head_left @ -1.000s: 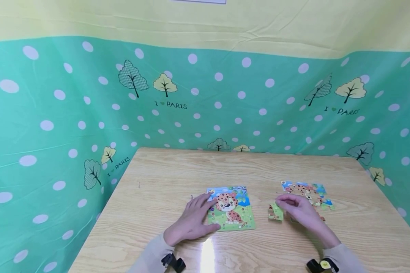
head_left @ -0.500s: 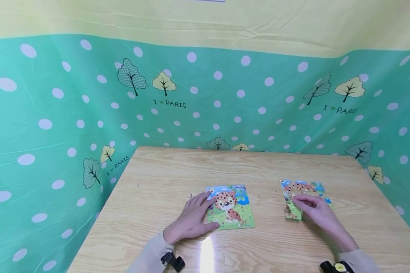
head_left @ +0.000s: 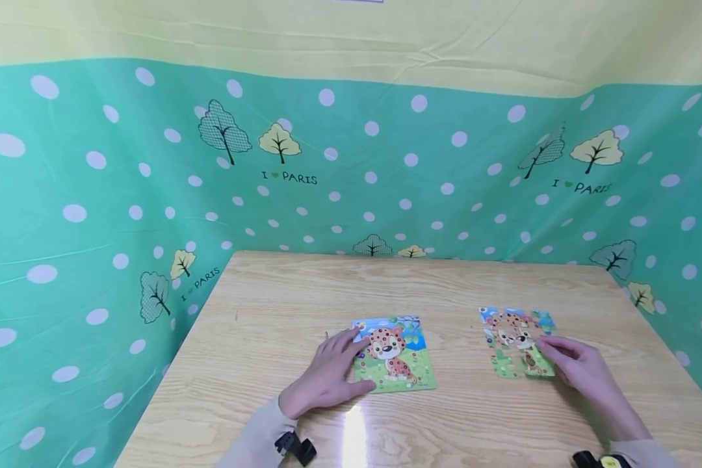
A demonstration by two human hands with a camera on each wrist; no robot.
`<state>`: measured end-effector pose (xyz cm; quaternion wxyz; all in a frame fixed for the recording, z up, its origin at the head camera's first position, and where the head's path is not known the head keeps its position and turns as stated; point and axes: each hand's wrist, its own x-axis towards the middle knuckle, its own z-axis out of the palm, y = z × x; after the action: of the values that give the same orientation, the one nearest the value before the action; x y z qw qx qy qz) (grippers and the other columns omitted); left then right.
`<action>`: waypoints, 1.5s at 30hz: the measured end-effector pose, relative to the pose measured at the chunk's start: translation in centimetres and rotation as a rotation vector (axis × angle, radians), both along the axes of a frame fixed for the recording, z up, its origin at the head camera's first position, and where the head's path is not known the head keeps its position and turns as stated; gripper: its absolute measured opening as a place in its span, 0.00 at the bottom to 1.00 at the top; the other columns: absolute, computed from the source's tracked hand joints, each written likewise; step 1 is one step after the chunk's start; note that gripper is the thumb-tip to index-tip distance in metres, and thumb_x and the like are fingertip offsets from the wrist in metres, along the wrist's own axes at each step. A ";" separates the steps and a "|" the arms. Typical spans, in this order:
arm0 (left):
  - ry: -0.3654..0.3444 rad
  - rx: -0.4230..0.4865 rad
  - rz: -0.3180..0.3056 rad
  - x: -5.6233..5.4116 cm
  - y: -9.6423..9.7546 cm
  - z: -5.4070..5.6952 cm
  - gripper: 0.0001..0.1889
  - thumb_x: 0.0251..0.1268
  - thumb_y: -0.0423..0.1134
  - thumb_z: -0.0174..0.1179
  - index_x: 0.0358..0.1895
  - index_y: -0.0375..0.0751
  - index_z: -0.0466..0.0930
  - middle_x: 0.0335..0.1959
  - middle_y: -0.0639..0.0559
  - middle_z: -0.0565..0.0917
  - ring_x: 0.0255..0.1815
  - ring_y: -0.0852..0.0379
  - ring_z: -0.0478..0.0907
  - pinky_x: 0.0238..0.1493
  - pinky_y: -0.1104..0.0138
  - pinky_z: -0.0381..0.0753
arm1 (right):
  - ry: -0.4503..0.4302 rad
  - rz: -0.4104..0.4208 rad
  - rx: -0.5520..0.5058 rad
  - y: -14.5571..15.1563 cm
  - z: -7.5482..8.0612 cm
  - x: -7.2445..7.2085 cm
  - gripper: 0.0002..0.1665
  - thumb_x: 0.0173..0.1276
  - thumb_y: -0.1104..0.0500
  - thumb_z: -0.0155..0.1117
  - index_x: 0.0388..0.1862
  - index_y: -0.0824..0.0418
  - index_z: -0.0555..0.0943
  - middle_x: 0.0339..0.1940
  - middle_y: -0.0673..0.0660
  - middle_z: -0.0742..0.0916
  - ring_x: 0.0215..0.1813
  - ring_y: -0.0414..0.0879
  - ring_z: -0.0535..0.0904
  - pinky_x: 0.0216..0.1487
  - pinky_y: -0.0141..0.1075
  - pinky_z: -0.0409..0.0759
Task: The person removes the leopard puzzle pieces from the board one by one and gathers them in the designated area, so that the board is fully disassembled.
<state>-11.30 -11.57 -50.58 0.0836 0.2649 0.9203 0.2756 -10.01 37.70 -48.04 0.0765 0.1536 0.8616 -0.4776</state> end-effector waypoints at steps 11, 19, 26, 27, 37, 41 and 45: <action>0.023 0.032 -0.010 0.1 -0.1 -0.2 0.46 0.71 0.67 0.61 0.84 0.46 0.62 0.87 0.38 0.56 0.86 0.33 0.54 0.81 0.30 0.51 | -0.011 -0.087 0.163 3.4 -0.7 0.5 0.45 0.81 0.35 0.57 0.76 0.71 0.72 0.49 0.54 0.89 0.32 0.46 0.78 0.31 0.41 0.80; -0.005 0.007 0.002 -0.1 0.0 -0.2 0.46 0.71 0.68 0.61 0.84 0.48 0.62 0.88 0.41 0.55 0.87 0.35 0.52 0.84 0.33 0.49 | -0.014 -0.045 0.255 4.3 -1.5 0.1 0.44 0.84 0.37 0.51 0.73 0.75 0.73 0.74 0.80 0.75 0.72 0.77 0.70 0.65 0.66 0.74; -0.019 0.005 0.005 0.0 0.0 0.0 0.46 0.71 0.68 0.61 0.85 0.48 0.61 0.88 0.41 0.55 0.88 0.37 0.51 0.85 0.34 0.48 | -0.025 -0.064 0.270 4.3 -1.6 0.2 0.44 0.83 0.36 0.53 0.72 0.75 0.75 0.73 0.79 0.76 0.72 0.77 0.70 0.66 0.67 0.73; -0.021 0.004 0.005 0.0 0.0 0.0 0.46 0.71 0.68 0.61 0.85 0.48 0.61 0.88 0.42 0.54 0.88 0.37 0.51 0.85 0.34 0.48 | -0.028 -0.071 0.271 4.3 -1.6 0.2 0.44 0.83 0.36 0.53 0.71 0.75 0.75 0.72 0.79 0.76 0.71 0.76 0.71 0.63 0.64 0.76; -0.007 0.006 0.001 -0.1 0.1 0.0 0.46 0.71 0.67 0.61 0.84 0.48 0.62 0.88 0.41 0.55 0.87 0.35 0.52 0.84 0.33 0.50 | -0.020 -0.130 0.253 4.1 -1.4 0.8 0.41 0.83 0.38 0.55 0.73 0.73 0.75 0.38 0.57 0.88 0.23 0.45 0.76 0.24 0.39 0.76; 0.006 0.019 -0.009 -0.2 0.1 -0.1 0.46 0.70 0.67 0.62 0.84 0.47 0.62 0.88 0.40 0.55 0.87 0.34 0.53 0.83 0.32 0.50 | -0.015 -0.138 0.245 3.9 -1.1 0.8 0.40 0.83 0.39 0.54 0.73 0.72 0.75 0.40 0.60 0.88 0.24 0.45 0.76 0.24 0.38 0.76; 0.003 0.018 -0.012 -0.4 0.0 -0.1 0.46 0.70 0.66 0.63 0.84 0.47 0.62 0.88 0.39 0.55 0.87 0.34 0.53 0.83 0.31 0.49 | 0.002 -0.120 0.220 3.2 -0.4 0.8 0.41 0.83 0.38 0.53 0.75 0.71 0.74 0.33 0.53 0.85 0.24 0.45 0.74 0.24 0.39 0.75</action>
<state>-11.73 -11.55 -50.65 0.0816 0.2718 0.9162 0.2830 -9.22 40.92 -48.41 0.0298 0.2117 0.8982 -0.3841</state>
